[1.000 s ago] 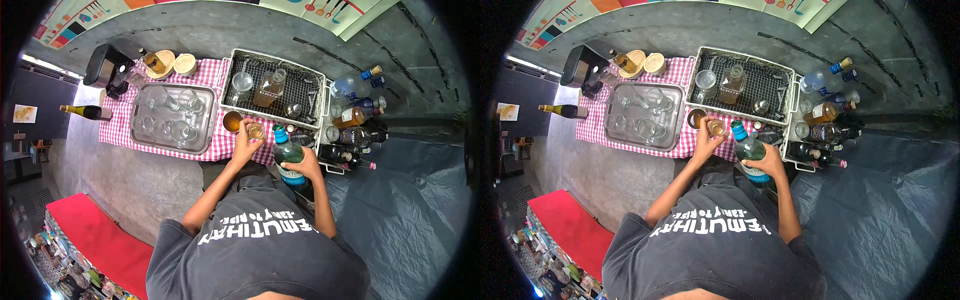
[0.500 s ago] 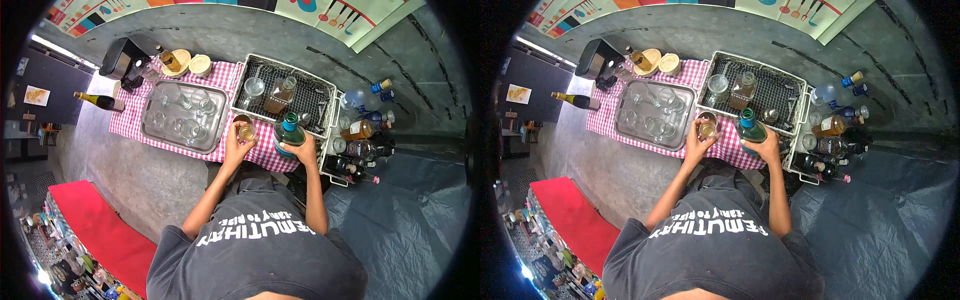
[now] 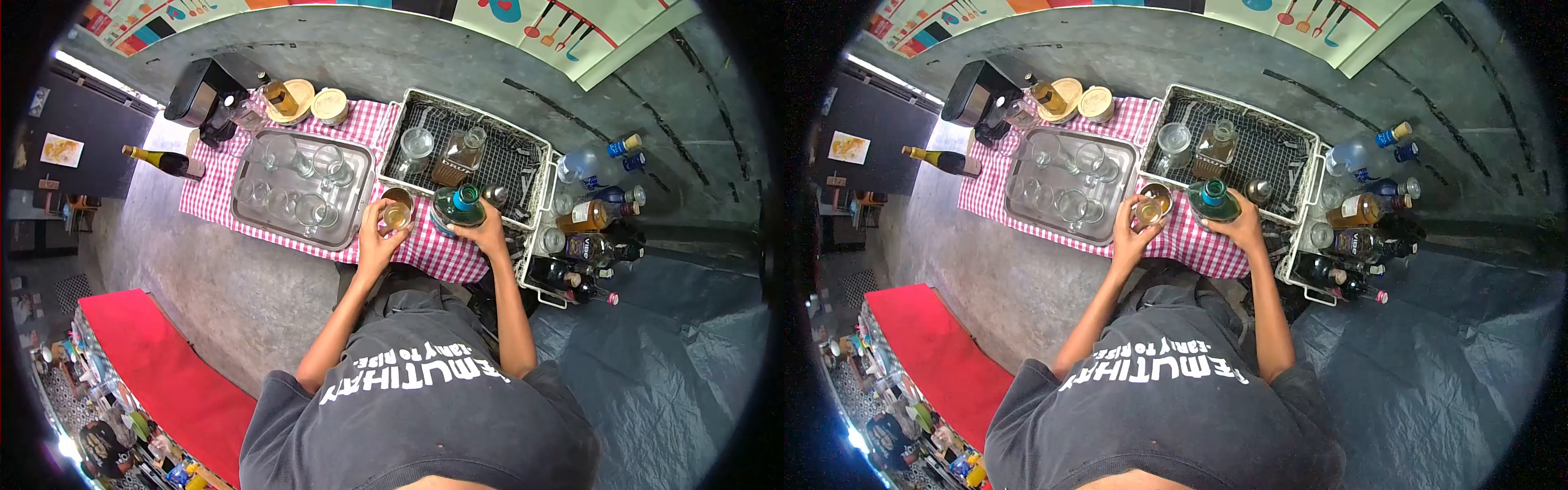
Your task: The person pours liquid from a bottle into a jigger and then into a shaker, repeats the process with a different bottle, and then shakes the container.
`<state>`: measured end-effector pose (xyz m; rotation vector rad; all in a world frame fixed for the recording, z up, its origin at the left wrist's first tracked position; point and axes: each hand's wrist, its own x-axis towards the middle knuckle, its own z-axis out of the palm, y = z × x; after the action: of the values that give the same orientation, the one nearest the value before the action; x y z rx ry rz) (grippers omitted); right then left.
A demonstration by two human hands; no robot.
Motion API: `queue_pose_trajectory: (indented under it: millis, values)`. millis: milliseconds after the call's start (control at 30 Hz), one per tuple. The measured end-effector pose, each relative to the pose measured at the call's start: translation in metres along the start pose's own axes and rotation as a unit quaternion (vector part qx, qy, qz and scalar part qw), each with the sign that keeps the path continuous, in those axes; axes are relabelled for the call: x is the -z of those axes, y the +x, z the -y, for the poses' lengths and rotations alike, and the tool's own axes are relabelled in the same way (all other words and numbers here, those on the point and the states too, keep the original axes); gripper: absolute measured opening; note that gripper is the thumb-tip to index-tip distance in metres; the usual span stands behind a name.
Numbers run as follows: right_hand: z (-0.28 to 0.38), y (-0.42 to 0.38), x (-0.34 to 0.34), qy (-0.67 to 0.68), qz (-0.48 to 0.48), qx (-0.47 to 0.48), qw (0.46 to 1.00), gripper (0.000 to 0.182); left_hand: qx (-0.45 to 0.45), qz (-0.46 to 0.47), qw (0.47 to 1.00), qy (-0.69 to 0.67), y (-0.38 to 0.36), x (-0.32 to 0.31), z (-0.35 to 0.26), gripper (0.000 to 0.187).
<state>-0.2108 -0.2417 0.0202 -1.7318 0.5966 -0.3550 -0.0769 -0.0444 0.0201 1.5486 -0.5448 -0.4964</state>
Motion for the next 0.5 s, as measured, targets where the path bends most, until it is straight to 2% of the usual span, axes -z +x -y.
queue_pose_trajectory:
  millis: [133,200,267,333,400,500]
  values:
    - [-0.007,0.002,0.001,0.026,0.030,0.008,0.999,0.065,-0.007,-0.007,1.000,-0.011,-0.001,-0.001,0.000,0.054]
    - [-0.012,0.001,-0.001,0.036,0.022,0.026,0.999,0.065,-0.039,-0.004,0.997,0.061,0.000,0.000,-0.002,0.053]
    - [-0.014,0.002,0.001,0.046,0.017,0.046,0.998,0.066,-0.031,-0.004,0.999,0.042,0.000,-0.001,-0.001,0.052]
    - [-0.012,0.001,0.004,0.056,0.047,0.018,0.997,0.065,-0.021,-0.004,0.999,0.025,-0.002,-0.001,-0.001,0.052]
    - [-0.010,0.002,0.006,0.045,0.045,0.020,0.998,0.066,-0.031,0.004,0.997,0.065,-0.002,-0.001,-0.002,0.053]
    - [-0.005,-0.001,0.004,0.032,0.033,0.013,0.999,0.068,-0.027,0.024,0.999,0.039,-0.002,-0.003,-0.004,0.053]
